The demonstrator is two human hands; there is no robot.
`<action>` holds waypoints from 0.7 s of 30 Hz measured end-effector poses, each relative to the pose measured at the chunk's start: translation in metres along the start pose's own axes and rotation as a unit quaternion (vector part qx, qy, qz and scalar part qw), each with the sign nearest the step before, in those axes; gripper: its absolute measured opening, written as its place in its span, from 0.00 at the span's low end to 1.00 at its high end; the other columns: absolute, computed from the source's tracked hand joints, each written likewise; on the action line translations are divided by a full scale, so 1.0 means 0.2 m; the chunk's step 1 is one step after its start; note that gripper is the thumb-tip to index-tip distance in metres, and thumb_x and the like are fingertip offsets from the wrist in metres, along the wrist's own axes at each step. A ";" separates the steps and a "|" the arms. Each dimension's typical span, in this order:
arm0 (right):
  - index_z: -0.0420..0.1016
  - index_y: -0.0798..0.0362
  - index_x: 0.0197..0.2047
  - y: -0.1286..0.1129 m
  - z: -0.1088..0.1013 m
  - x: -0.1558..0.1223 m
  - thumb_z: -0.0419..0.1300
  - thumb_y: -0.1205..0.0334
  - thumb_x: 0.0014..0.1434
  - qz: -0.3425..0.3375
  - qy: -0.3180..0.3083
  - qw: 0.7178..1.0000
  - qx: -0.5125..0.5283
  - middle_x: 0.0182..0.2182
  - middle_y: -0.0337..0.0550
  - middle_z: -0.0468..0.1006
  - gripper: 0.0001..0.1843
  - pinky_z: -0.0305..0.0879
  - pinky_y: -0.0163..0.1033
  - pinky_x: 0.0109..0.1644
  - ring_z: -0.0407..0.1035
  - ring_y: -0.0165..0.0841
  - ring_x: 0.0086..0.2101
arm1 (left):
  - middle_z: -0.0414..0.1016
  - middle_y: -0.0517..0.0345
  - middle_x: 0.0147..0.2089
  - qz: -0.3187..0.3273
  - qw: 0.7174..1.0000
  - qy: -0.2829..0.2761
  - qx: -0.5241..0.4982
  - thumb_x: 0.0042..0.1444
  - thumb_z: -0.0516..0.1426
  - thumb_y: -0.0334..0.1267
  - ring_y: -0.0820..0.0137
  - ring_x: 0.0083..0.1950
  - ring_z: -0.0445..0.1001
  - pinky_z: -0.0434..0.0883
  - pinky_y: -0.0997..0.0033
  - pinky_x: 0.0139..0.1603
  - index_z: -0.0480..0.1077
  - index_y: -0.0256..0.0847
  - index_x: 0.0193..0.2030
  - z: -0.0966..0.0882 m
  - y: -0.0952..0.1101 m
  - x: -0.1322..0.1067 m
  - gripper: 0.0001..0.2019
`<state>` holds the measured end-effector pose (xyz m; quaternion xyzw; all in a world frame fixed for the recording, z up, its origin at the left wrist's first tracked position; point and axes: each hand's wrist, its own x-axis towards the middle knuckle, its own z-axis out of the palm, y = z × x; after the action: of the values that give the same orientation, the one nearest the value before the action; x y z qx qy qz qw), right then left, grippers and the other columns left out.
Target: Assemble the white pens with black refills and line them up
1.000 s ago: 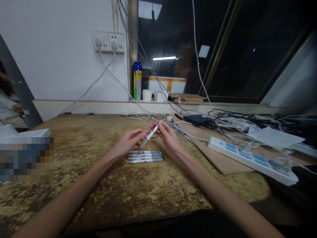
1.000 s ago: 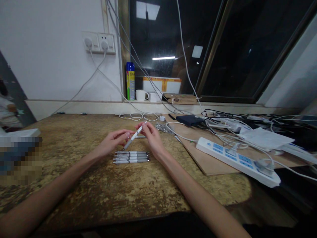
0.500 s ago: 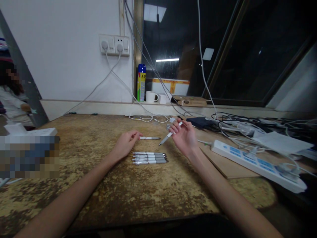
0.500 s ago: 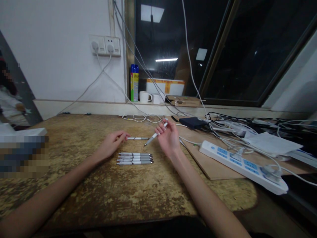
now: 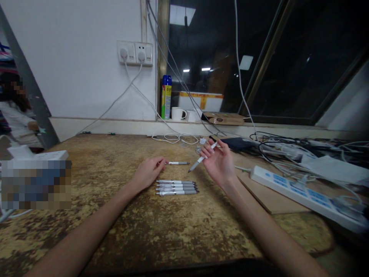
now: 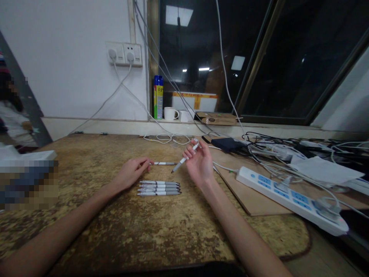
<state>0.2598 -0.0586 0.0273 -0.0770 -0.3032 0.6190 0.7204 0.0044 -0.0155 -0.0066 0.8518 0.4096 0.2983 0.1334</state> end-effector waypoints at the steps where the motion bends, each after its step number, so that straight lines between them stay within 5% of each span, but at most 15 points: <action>1: 0.70 0.53 0.37 0.00 0.00 0.00 0.51 0.59 0.70 0.002 0.001 1.000 0.000 0.24 0.33 0.52 0.11 0.61 0.32 0.29 0.53 0.28 0.24 | 0.81 0.57 0.39 -0.003 1.000 -0.006 0.003 0.74 0.46 0.44 0.63 0.42 0.77 0.66 0.68 0.43 0.78 0.43 0.47 0.00 0.00 0.00 0.19; 6: 0.70 0.52 0.38 0.00 -0.01 0.00 0.50 0.64 0.69 0.000 0.008 1.000 -0.006 0.24 0.33 0.52 0.09 0.61 0.32 0.29 0.53 0.29 0.24 | 0.80 0.55 0.38 -0.013 0.999 -0.037 0.014 0.74 0.46 0.46 0.62 0.39 0.77 0.66 0.67 0.40 0.76 0.43 0.48 0.00 0.00 0.00 0.19; 21: 0.70 0.52 0.38 0.00 0.01 -0.01 0.51 0.60 0.70 0.011 0.043 0.999 0.015 0.25 0.33 0.52 0.11 0.62 0.32 0.30 0.53 0.28 0.25 | 0.81 0.54 0.39 -0.026 0.997 -0.072 0.027 0.74 0.45 0.49 0.61 0.42 0.78 0.65 0.66 0.42 0.76 0.44 0.47 0.01 0.00 -0.02 0.21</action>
<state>0.2583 -0.0601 0.0276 -0.0962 -0.2617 0.6271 0.7274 0.0041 -0.0183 -0.0098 0.8635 0.4289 0.2209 0.1470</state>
